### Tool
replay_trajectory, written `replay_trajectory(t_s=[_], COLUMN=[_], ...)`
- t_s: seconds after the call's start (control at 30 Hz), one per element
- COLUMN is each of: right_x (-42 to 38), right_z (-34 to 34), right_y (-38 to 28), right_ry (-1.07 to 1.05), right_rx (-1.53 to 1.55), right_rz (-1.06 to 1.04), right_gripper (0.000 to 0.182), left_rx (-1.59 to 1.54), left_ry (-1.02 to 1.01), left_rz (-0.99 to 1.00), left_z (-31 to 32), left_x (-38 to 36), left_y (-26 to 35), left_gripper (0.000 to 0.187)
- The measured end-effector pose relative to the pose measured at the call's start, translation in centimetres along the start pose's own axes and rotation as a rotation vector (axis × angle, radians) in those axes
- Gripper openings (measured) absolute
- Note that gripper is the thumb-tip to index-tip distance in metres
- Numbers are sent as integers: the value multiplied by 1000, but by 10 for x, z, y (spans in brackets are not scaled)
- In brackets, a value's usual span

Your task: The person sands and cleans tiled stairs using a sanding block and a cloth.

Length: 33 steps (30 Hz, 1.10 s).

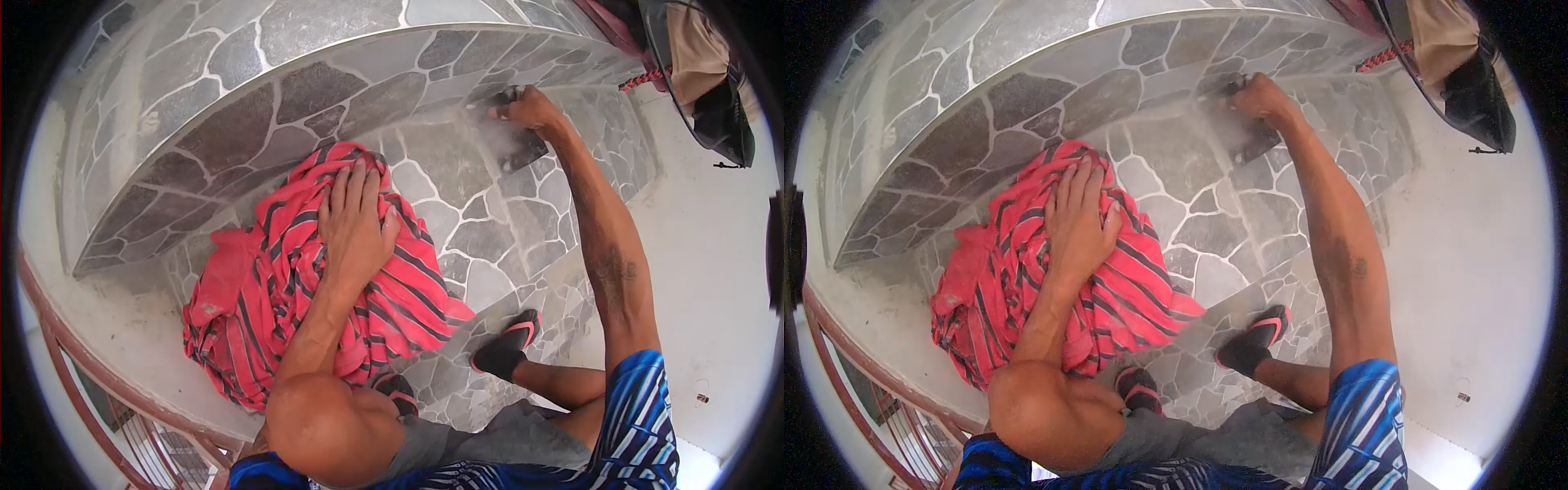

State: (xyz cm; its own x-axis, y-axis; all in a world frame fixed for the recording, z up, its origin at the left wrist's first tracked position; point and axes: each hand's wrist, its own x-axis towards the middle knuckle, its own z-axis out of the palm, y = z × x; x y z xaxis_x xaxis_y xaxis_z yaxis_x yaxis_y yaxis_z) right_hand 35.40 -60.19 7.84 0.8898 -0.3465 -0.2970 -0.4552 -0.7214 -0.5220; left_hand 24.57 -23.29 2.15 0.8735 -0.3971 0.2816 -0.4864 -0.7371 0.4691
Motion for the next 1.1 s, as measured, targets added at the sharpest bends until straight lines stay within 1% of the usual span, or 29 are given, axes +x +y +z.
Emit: replay_trajectory(t_s=[0.03, 0.07, 0.17, 0.27, 0.37, 0.47, 0.57, 0.6, 0.7, 0.73, 0.8, 0.83, 0.9, 0.93, 1.03, 1.07, 1.1], right_x=[3, 3, -16, -13, -39, -9, -23, -26, -15, -16, -28, -42, -12, -8, -28, -22, -19], right_z=[-2, -1, 0, -6, 4, -10, 15, 10, -6, 6, 2, -2, -1, -1, 5, -4, -5], right_y=[-5, -8, -12, -11, -30, -12, -13, -18, -13, -21, -26, -40, -6, -13, -10, -9, -3], right_ry=[-32, -27, -3, -46, 12, -109, 52, -9, -78, -8, -8, -7, -34, -48, -58, -126, -64], right_rx=[64, -73, -139, 28, -65, -6, -59, -38, 52, 72, -65, -136, -33, 16, 65, -69, -69], right_rz=[-8, -18, -117, 8, -93, 47, -144, -97, -17, -62, -74, -78, -14, 8, -115, -97, -91], right_gripper=[67, 64, 61, 66, 56, 58, 53, 54, 56, 54, 53, 53, 50, 49, 50, 51, 51], left_rx=[2, 3, 5, 31, 47, 26, 45, 57, 36, 40, 42, 38, 38, 38, 35, 32, 33], left_ry=[-5, -11, -3, 0, 18, -10, 10, 21, 11, 17, 17, 8, 0, 8, 4, -3, -9], left_rz=[-3, -5, -3, -1, 11, 4, 9, 17, 11, 11, 19, 12, 4, 4, 3, 4, 5], left_z=[0, 0, -1, -1, 0, -2, -1, -1, 0, -1, 0, 1, -1, -1, 0, 0, -1], left_x=[1, 1, 2, 1, 3, 1, 2, 1, 2, 2, 1, 0, 1, 3, 1, 1, 0], left_y=[0, 0, 0, 2, 1, 2, 1, 2, 1, -1, 1, 2, 2, 1, 1, 1, 1], left_gripper=[62, 62, 62, 62, 63, 62, 62, 62, 62, 62, 62, 62, 62, 62, 62, 62, 62])
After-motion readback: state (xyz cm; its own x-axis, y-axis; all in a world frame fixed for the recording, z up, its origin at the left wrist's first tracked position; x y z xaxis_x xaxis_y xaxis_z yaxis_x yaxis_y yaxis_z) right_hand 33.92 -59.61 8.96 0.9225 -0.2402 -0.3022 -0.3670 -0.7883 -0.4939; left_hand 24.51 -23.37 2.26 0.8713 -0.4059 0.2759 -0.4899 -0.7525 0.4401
